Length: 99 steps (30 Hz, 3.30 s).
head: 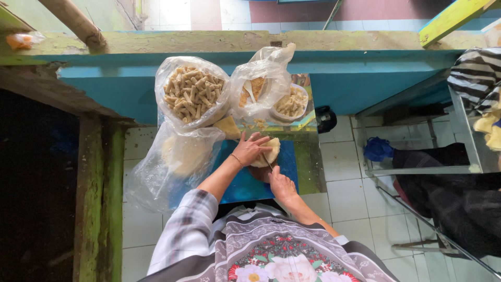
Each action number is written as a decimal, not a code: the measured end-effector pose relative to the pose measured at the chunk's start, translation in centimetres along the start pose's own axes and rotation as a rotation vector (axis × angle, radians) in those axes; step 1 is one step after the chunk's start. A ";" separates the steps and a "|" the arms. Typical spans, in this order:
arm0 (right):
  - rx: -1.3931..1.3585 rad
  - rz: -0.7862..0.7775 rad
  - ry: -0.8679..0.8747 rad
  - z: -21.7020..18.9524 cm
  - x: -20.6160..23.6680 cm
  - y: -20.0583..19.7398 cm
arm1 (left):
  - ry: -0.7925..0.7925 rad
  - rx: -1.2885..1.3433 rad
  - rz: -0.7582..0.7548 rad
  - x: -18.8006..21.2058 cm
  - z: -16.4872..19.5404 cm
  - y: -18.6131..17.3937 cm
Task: The person shapes dough at a small table, pressing and folding pieces of dough into round tart-like shells and smoothing their edges by hand. They cut a piece of dough with a knife, wrap a dough piece in a plastic bag, and continue forming shells, placing finished ones on the table.
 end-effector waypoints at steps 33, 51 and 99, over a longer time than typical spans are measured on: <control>-0.011 -0.101 0.026 0.7 -0.2 1.1 | -0.134 0.019 -0.069 0.2 -1.4 2.6; -0.040 -0.049 -0.056 -0.8 -0.4 -0.4 | -0.131 -0.020 -0.005 0.2 -0.7 1.8; -0.057 -0.191 -0.234 -2.7 -8.6 -6.7 | -0.816 0.894 0.782 10.6 -0.5 6.5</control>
Point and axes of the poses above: each hand's wrist, its own x-axis away from the middle knuckle, its own y-axis out of the palm, z = x × y, the point moved 10 cm from there along -x, towards the middle knuckle, and after that the axes turned 14 degrees about y, right-handed, at the moved point
